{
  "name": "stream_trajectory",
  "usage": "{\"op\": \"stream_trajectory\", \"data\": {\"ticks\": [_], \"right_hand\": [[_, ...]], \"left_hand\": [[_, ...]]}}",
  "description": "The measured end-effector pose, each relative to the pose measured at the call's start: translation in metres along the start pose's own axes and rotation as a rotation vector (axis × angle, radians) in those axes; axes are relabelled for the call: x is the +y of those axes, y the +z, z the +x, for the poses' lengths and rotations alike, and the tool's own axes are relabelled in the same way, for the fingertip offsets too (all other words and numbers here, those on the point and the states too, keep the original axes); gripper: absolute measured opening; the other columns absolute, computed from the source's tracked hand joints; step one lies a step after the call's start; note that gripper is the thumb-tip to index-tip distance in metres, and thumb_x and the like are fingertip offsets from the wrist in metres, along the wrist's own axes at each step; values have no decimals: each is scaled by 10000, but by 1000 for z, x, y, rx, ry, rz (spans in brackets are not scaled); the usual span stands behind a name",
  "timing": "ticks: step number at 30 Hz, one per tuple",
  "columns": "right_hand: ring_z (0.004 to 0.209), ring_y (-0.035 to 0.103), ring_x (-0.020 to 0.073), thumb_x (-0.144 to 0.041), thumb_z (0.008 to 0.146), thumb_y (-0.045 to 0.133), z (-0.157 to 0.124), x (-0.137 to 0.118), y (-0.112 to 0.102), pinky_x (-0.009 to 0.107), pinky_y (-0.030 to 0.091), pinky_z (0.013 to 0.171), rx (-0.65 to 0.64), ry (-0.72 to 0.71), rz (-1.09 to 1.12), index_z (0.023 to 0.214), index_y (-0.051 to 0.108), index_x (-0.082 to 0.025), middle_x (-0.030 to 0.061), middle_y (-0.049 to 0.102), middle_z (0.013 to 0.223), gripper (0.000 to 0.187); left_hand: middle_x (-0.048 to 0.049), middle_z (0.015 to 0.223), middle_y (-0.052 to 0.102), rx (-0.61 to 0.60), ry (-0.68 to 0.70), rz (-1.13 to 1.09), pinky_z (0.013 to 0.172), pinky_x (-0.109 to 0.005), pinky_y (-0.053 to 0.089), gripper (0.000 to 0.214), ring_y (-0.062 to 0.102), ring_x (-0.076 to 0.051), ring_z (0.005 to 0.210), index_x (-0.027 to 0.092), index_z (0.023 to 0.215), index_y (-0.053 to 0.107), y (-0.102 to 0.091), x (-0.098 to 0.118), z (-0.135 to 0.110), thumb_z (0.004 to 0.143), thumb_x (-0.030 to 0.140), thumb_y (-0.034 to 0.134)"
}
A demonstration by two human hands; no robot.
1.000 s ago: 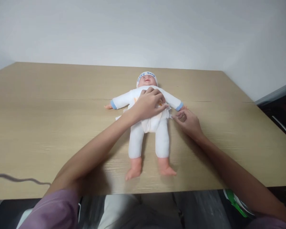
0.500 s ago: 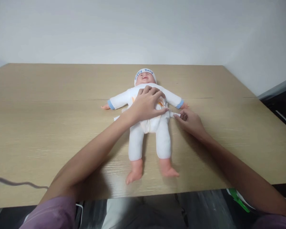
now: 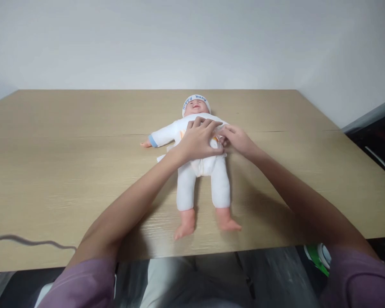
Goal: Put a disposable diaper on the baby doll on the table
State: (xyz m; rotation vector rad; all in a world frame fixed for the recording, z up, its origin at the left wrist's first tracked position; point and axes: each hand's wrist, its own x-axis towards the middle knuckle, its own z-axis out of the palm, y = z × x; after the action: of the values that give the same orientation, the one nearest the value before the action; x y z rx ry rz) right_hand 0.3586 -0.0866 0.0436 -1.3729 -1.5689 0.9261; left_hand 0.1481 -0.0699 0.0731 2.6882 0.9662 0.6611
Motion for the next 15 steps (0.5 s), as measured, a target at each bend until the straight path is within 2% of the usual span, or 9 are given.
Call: {"op": "stream_trajectory", "data": {"ticks": [4, 7, 9, 12, 15], "right_hand": [[772, 605, 205, -639, 967, 685, 11, -9, 23, 339, 521, 703, 43, -58, -90, 829, 583, -258, 17, 658, 810, 418], [831, 642, 217, -613, 974, 712, -7, -6, 28, 358, 567, 773, 89, -161, -44, 990, 595, -271, 14, 678, 901, 361], [976, 693, 253, -582, 1032, 651, -25, -1, 27, 411, 601, 901, 149, -279, -98, 1129, 635, -271, 58, 728, 1056, 326], [1374, 653, 331, -508, 1102, 528, -48, 7, 23, 555, 516, 1202, 162, -517, -307, 1372, 675, -279, 127, 724, 1431, 383], [1597, 522, 349, -486, 1121, 463, -54, 13, 18, 623, 398, 1333, 54, -653, -435, 1568, 615, -297, 110, 613, 1675, 508]], "left_hand": [[-103, 1571, 653, -21, -31, -94, 1224, -611, 356, 957, 482, -426, 1446, 317, 1684, 456, -3, -2, 0, 838, 560, 831], [-103, 1654, 592, -68, -11, -184, 1240, -634, 366, 1017, 474, -435, 1467, 328, 1697, 430, -10, -10, 1, 809, 572, 860], [-99, 1711, 540, -115, 43, -278, 1263, -619, 385, 1011, 472, -430, 1513, 324, 1689, 447, -18, -18, 2, 804, 561, 875], [-84, 1704, 554, -157, 113, -475, 1293, -530, 433, 778, 493, -373, 1580, 310, 1609, 554, -28, -30, 1, 915, 556, 805], [-82, 1675, 587, -61, 49, -636, 1255, -461, 500, 566, 538, -315, 1573, 296, 1537, 609, -26, -39, -7, 1056, 593, 637]]}}
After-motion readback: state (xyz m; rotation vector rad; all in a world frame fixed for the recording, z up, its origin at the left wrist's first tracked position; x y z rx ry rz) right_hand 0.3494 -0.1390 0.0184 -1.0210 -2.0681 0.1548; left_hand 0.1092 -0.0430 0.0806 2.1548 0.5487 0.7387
